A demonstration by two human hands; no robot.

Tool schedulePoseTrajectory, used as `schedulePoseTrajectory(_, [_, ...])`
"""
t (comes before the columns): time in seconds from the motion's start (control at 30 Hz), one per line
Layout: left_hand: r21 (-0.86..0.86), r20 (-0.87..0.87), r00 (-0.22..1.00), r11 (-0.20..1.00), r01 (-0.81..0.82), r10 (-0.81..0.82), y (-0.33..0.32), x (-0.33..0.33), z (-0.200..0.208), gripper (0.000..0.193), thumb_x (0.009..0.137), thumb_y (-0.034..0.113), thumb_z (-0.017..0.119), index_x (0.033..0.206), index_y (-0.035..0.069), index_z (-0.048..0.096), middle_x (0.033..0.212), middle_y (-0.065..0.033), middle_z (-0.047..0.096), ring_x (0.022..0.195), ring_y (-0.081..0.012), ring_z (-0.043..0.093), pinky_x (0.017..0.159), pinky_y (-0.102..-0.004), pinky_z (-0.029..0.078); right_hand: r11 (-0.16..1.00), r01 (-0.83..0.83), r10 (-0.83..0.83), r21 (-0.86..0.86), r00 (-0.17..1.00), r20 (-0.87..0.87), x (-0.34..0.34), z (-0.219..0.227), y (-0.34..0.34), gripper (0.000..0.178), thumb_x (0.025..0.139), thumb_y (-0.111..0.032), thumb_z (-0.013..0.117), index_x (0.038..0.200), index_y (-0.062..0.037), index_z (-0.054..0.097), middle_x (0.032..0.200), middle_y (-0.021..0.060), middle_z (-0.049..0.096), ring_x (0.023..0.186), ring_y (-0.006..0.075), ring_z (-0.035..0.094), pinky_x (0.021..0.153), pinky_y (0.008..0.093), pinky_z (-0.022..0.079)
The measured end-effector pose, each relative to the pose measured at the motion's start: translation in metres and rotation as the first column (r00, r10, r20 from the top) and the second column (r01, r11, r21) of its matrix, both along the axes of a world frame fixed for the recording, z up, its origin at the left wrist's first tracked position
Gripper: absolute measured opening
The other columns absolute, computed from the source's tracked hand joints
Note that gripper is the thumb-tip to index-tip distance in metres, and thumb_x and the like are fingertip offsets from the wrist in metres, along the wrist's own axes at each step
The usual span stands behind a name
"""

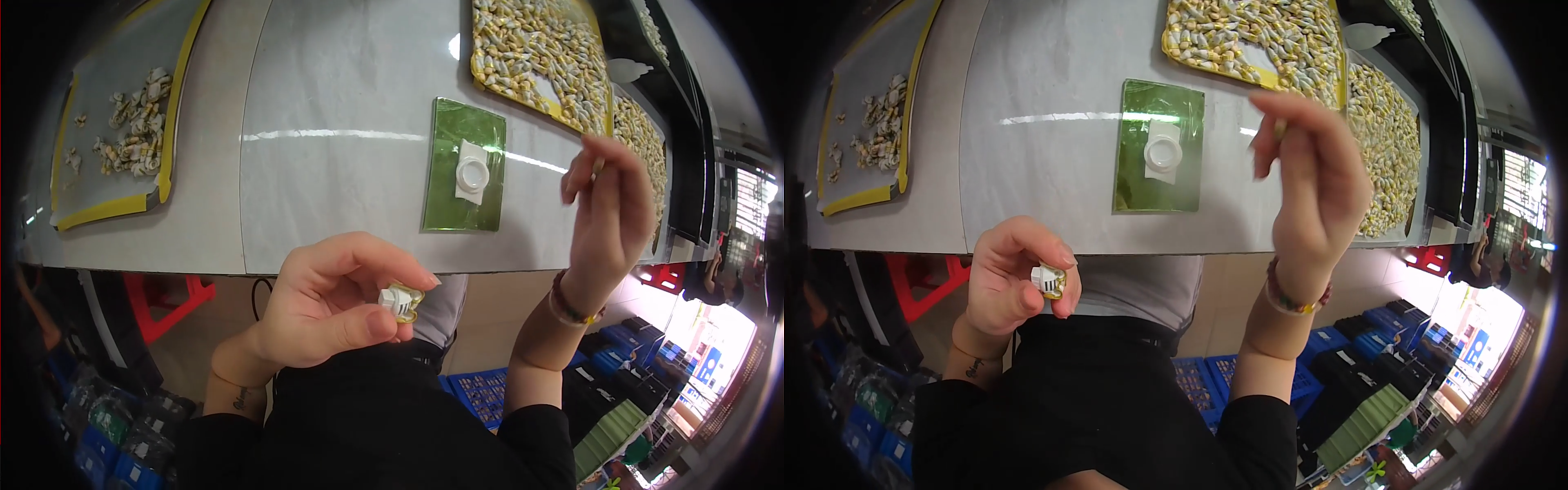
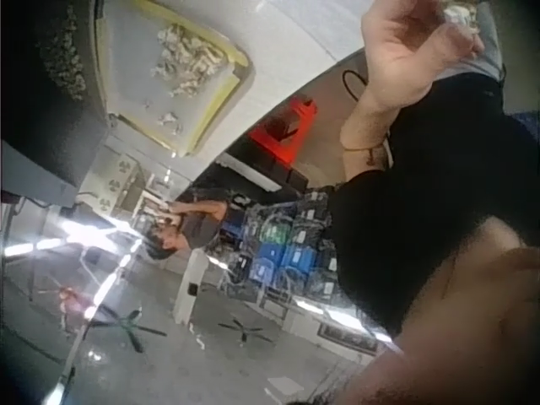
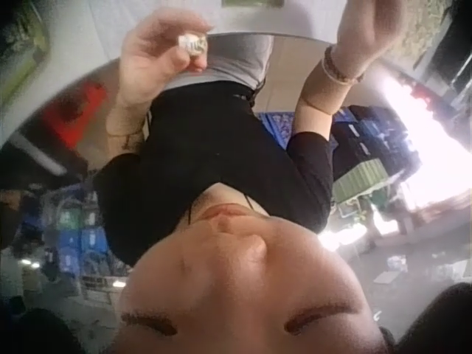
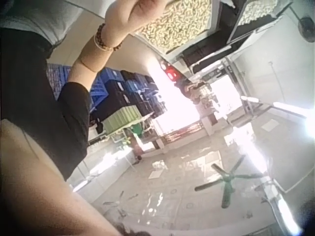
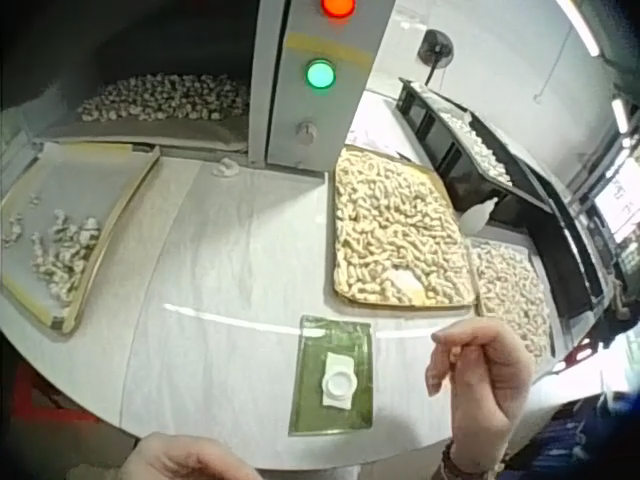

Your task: The person assembles small plastic toy figures by hand, applying glue from a bottle with an applicator to join the plastic toy parts together.

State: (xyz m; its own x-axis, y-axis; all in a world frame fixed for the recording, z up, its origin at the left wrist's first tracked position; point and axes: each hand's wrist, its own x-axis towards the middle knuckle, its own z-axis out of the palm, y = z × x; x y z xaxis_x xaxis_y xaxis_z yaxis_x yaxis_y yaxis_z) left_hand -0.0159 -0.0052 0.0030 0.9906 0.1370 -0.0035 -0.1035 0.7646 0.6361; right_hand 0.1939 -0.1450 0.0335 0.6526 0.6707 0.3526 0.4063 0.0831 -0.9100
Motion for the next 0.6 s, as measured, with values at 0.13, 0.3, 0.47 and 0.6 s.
schedulePoseTrajectory(0.13, [-0.017,0.005,1.000,1.000,-0.011,0.012,0.001,0.001,-0.004,0.036,0.078,0.005,0.066,0.109,-0.007,0.052,0.094,-0.0108,0.060,0.082,-0.0105,0.059,0.073,-0.0222,0.049,0.998,0.054,-0.044,0.019,0.938,-0.343,-0.031,-0.016,-0.017,0.012,0.089,-0.008,0.049,0.092,0.0030,0.051,0.072,0.0031,0.052,0.054,0.0069,0.047,0.051,0.0167,0.036])
schedulePoseTrajectory(0.3, [-0.092,-0.003,0.999,0.995,0.042,-0.042,0.008,-0.003,-0.005,0.037,0.077,0.004,0.067,0.108,-0.008,0.053,0.092,-0.0129,0.061,0.081,-0.0120,0.060,0.072,-0.0227,0.049,0.988,0.103,-0.134,-0.112,0.939,-0.317,-0.042,-0.018,-0.024,0.011,0.086,-0.004,0.051,0.093,0.0033,0.053,0.076,0.0038,0.054,0.062,0.0077,0.051,0.056,0.0174,0.039])
schedulePoseTrajectory(0.47, [0.045,0.039,0.996,0.996,-0.081,0.079,0.005,0.000,-0.002,0.036,0.078,0.008,0.067,0.106,-0.008,0.053,0.091,-0.0165,0.062,0.077,-0.0159,0.062,0.066,-0.0236,0.050,0.985,0.062,-0.108,-0.164,0.950,-0.292,-0.046,-0.014,-0.016,0.015,0.080,0.005,0.050,0.094,0.0053,0.053,0.085,0.0078,0.056,0.074,0.0124,0.057,0.068,0.0209,0.045])
schedulePoseTrajectory(0.6, [-0.196,0.007,0.998,0.979,-0.063,0.066,0.006,-0.002,-0.005,0.029,0.079,0.008,0.064,0.101,-0.007,0.053,0.093,-0.0210,0.061,0.078,-0.0196,0.062,0.065,-0.0254,0.052,0.953,0.157,-0.198,-0.258,0.970,-0.143,-0.045,-0.017,-0.009,0.015,0.077,0.006,0.053,0.091,0.0046,0.057,0.083,0.0070,0.059,0.073,0.0108,0.057,0.065,0.0202,0.045])
